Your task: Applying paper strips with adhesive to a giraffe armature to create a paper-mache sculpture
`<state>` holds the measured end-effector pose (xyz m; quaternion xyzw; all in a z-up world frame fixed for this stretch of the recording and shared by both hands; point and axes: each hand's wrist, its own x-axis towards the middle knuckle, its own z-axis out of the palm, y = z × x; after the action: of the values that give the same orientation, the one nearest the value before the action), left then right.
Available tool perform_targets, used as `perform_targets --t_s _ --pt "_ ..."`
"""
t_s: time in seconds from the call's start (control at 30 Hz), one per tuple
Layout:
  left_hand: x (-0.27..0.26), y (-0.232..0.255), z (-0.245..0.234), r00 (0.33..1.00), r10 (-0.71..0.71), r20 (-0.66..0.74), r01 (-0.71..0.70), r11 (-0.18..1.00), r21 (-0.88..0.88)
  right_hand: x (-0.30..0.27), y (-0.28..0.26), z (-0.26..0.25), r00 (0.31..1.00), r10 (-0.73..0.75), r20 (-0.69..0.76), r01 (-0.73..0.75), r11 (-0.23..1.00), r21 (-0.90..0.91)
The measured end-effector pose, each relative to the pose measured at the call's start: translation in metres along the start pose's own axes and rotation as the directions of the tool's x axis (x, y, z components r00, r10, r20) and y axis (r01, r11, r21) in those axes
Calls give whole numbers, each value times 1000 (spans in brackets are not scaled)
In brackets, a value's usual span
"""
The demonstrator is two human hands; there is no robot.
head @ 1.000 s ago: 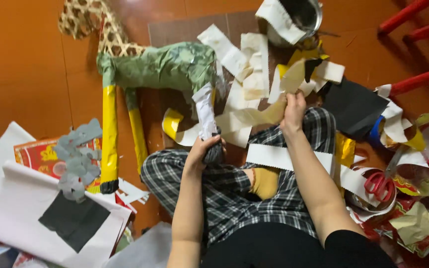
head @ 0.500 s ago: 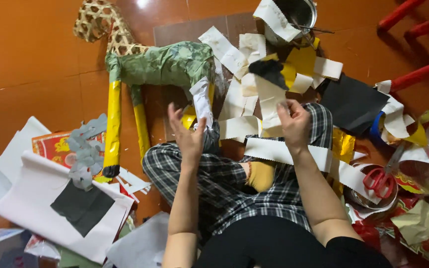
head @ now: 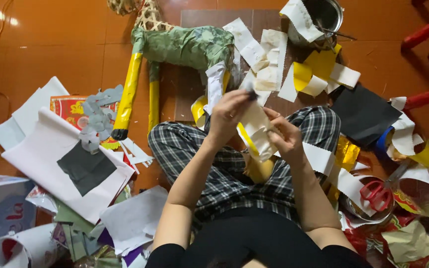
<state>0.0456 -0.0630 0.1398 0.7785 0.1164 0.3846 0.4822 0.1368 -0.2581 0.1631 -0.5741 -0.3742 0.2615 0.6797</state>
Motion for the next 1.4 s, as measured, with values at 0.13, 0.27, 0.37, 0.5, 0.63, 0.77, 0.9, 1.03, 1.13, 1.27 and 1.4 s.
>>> perform_targets --t_s 0.13,0.27,0.37,0.5,0.63,0.77,0.9,1.03,1.13,1.27,1.4 --pt "1 -3 -35 924 -284 -257 249 955 -162 -9 39 -22 995 79 -58 -78 997 20" --pt "-13 -38 -99 862 -248 -442 185 966 -180 -5 37 -33 953 216 -212 -215 976 31" --pt "-28 -66 -155 819 -156 -553 245 965 90 9 29 -44 918 265 -294 -287 958 -32" --pt "-72 -135 -196 838 -215 -501 472 745 472 41 32 -68 920 227 -320 -310 921 -236" --pt "-58 -154 -173 821 -321 -472 529 740 416 77 78 -99 897 274 -348 -352 917 -187" --pt "-52 -174 -155 813 -467 -348 575 740 350 83 83 -85 931 218 -293 -305 904 -299" --pt "-52 -149 -145 834 -379 -402 545 684 486 78 55 -40 943 113 -312 -238 886 -398" --pt "-82 -92 -139 811 -337 -479 539 750 384 51 81 -5 963 -156 -220 1 817 -577" --pt "-109 -70 -122 678 -612 -407 675 738 12 36 105 13 939 -341 -44 211 671 -711" --pt "-123 -62 -103 687 -702 -186 678 712 -185 40 108 49 830 -540 141 398 396 -827" --pt "-111 -75 -92 700 -710 -80 701 704 -118 44 110 64 773 -559 301 528 304 -793"
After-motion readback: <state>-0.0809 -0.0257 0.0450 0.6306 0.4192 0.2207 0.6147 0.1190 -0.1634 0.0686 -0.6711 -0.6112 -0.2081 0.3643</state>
